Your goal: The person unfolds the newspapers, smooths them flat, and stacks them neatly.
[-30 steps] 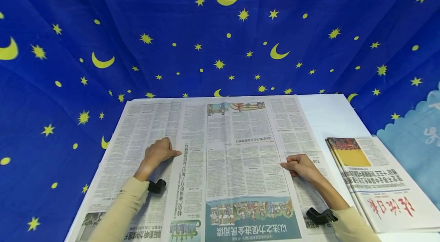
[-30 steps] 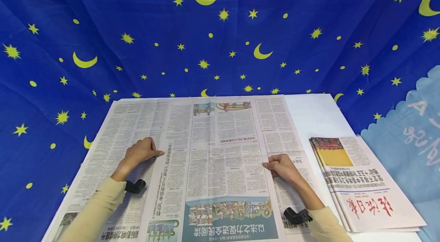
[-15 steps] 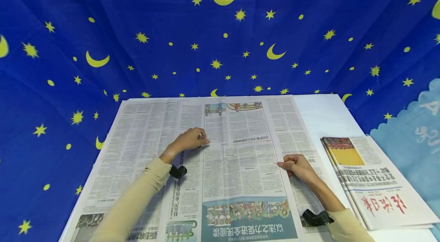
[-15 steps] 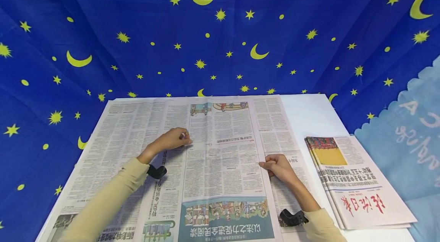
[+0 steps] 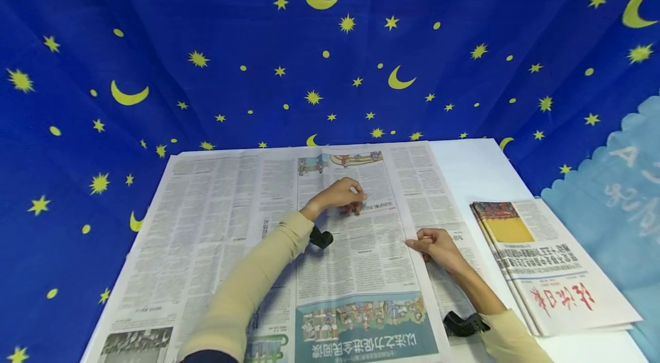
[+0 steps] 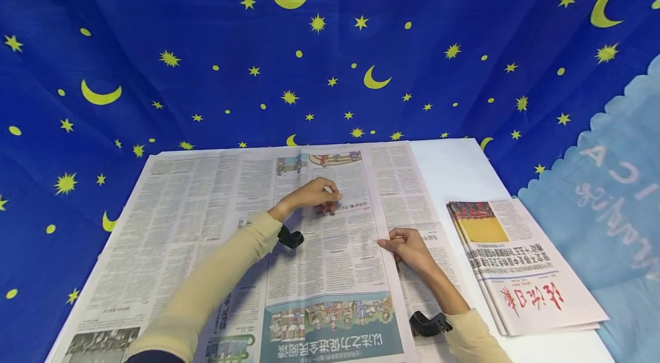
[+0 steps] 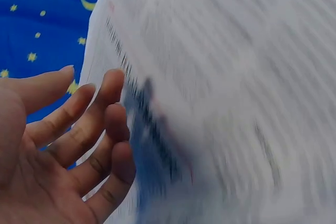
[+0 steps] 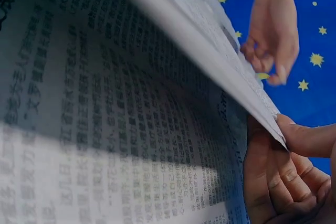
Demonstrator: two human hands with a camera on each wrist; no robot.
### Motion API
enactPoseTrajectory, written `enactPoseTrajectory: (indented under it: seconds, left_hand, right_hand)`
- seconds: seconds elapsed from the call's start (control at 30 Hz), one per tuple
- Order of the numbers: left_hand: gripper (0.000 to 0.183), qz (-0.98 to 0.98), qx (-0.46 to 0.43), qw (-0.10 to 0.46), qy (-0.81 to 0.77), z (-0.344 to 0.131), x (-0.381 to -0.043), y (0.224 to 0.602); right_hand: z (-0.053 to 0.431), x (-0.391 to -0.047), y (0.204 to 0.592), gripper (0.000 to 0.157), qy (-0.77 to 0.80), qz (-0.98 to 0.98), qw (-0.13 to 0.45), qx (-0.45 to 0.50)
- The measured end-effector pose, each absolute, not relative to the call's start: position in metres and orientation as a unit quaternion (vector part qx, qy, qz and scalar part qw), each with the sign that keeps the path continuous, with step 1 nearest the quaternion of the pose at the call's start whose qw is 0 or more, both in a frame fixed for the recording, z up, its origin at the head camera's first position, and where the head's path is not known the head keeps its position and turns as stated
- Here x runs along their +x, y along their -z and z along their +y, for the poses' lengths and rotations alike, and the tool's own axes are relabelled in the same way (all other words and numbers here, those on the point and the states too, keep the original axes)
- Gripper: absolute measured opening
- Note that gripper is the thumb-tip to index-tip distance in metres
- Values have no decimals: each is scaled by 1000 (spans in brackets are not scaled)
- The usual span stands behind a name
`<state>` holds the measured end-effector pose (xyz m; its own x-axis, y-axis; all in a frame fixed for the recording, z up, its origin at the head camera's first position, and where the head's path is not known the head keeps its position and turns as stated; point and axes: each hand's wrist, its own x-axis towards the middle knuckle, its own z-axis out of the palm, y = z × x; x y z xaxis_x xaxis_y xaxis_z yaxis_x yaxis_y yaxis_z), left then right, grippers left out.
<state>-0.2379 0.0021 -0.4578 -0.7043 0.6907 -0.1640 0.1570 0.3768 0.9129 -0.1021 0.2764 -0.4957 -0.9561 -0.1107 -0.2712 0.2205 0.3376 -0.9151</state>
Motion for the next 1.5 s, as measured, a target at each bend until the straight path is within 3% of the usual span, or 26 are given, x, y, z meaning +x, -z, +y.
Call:
enactPoseTrajectory:
  seconds: [0.33, 0.57, 0.77, 1.03, 1.5]
  left_hand:
    - [30, 798, 251, 272, -476, 44, -234, 456]
    - [51, 849, 223, 283, -387, 71, -235, 462]
    - [57, 898, 164, 283, -294, 86, -232, 466]
    - [57, 938, 152, 224, -215, 99, -220, 464]
    - [40, 943, 172, 216, -187, 110, -217, 459]
  right_hand:
    - [270, -97, 488, 36, 575, 808, 125, 30]
    - [267, -95, 487, 40, 585, 802, 121, 27]
    - [264, -93, 485, 43, 591, 797, 120, 8]
    - [266, -95, 494, 48, 585, 805, 96, 3]
    - [268, -94, 499, 46, 588, 803, 91, -22]
